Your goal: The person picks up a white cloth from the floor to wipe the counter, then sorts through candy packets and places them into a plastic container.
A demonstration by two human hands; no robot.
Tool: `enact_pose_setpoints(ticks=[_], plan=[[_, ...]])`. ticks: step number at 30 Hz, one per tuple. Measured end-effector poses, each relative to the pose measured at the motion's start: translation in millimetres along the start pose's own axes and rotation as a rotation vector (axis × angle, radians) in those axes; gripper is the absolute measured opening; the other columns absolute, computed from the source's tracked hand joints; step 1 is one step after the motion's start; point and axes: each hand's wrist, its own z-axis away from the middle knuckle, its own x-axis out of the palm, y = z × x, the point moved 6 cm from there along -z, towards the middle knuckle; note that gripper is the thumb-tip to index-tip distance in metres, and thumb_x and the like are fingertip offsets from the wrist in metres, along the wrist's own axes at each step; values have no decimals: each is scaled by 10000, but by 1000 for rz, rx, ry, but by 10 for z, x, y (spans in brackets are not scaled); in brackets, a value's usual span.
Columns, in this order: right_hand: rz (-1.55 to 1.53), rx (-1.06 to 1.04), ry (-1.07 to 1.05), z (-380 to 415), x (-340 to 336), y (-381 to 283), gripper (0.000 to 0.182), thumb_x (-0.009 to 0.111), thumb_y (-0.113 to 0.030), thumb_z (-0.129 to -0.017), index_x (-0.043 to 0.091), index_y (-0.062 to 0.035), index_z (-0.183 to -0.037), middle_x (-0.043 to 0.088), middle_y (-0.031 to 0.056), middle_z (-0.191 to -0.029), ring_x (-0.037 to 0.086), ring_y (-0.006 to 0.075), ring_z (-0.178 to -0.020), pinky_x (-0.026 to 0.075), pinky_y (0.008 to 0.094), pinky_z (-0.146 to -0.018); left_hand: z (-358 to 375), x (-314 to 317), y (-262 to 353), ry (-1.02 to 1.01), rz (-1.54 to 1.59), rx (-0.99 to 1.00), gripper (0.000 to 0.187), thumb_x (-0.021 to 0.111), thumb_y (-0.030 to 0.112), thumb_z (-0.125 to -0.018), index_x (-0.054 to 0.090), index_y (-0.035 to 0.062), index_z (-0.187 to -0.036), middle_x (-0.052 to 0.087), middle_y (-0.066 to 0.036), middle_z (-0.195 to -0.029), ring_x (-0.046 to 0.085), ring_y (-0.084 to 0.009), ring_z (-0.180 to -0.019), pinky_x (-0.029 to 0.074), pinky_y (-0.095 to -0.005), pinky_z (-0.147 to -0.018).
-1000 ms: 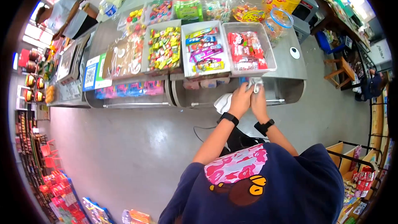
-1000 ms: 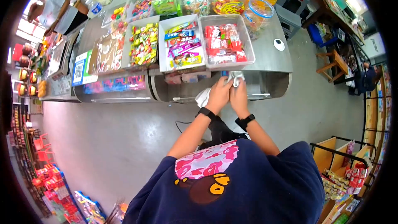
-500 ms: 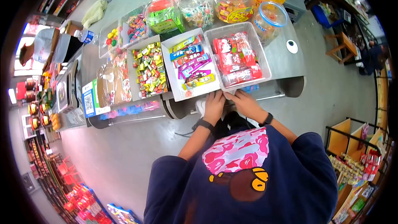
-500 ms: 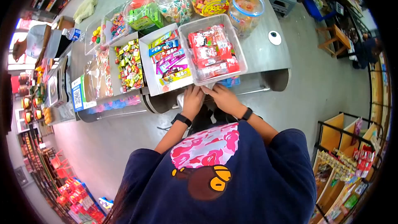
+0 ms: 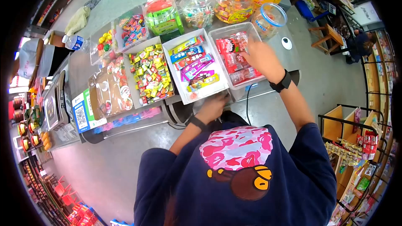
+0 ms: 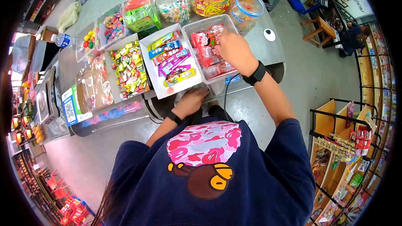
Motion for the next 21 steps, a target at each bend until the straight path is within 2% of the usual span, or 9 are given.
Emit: enact_pose_setpoints(ticks=[1, 3, 7, 9, 10, 13, 14, 16, 21], plan=[[-1, -4, 2, -69, 129, 66, 392, 603, -138, -780, 490, 81, -1086, 619, 231, -796, 594, 419, -735, 480, 468, -665, 97, -191, 148, -7, -52, 56, 344, 490, 78, -831, 557, 65, -1168, 590, -151, -1104, 564, -346, -990, 459, -382, -853], [31, 3, 8, -99, 385, 281, 371, 622, -131, -739, 521, 58, -1042, 612, 246, -776, 598, 422, -722, 473, 480, -637, 281, -398, 269, -16, 83, 71, 322, 494, 82, -842, 560, 54, -1156, 599, -156, -1075, 569, -348, -974, 462, -388, -837], [-16, -71, 1, -128, 221, 394, 361, 611, -111, -714, 545, 39, -1035, 597, 280, -802, 590, 427, -769, 486, 452, -654, 527, -852, 636, 12, 280, 98, 285, 511, 102, -872, 563, 35, -1144, 619, -170, -1013, 583, -346, -934, 463, -378, -815], [-224, -108, 62, -139, 24, 414, 361, 597, -88, -720, 559, 22, -1062, 624, 246, -837, 631, 343, -795, 504, 370, -672, 552, -1044, 801, 24, 356, 116, 331, 515, 105, -883, 535, 46, -1208, 628, -149, -1040, 601, -297, -958, 463, -341, -832], [-223, -117, 65, -132, -71, 411, 361, 597, -88, -720, 559, 22, -1062, 624, 246, -837, 631, 343, -795, 504, 370, -672, 530, -1153, 903, 33, 352, 116, 331, 515, 105, -883, 535, 46, -1208, 628, -149, -1040, 601, -297, -958, 463, -341, -832], [-932, 150, -249, 34, -118, 427, 395, 561, -21, -768, 518, 57, -1153, 618, 48, -933, 587, 91, -853, 473, 218, -728, 390, -1389, 1077, 140, 622, -5, 425, 484, 136, -930, 405, 26, -1333, 592, -114, -1166, 592, -186, -1016, 450, -303, -874], [-931, 146, -250, 98, -127, 391, 395, 561, -21, -768, 518, 57, -1153, 618, 48, -933, 587, 91, -853, 473, 218, -728, 273, -1406, 1082, 204, 726, -21, 451, 476, 141, -940, 360, 6, -1354, 555, -111, -1214, 584, -177, -1014, 453, -301, -881], [-1185, 104, -276, 201, -140, 254, 403, 580, -16, -762, 519, 75, -1151, 618, 61, -916, 586, 101, -827, 478, 233, -709, -12, -1421, 1049, 438, 1087, -75, 453, 516, 177, -929, 396, -42, -1307, 581, -136, -1145, 587, -153, -962, 464, -259, -820], [-1179, -9, -346, 436, -230, -114, 364, 582, -7, -797, 525, 61, -1150, 618, 74, -968, 589, 117, -854, 482, 254, -775, -512, -1404, 936, 570, 1225, -132, 334, 560, 169, -911, 498, -58, -1148, 604, -118, -1077, 587, -119, -915, 477, -239, -778]])
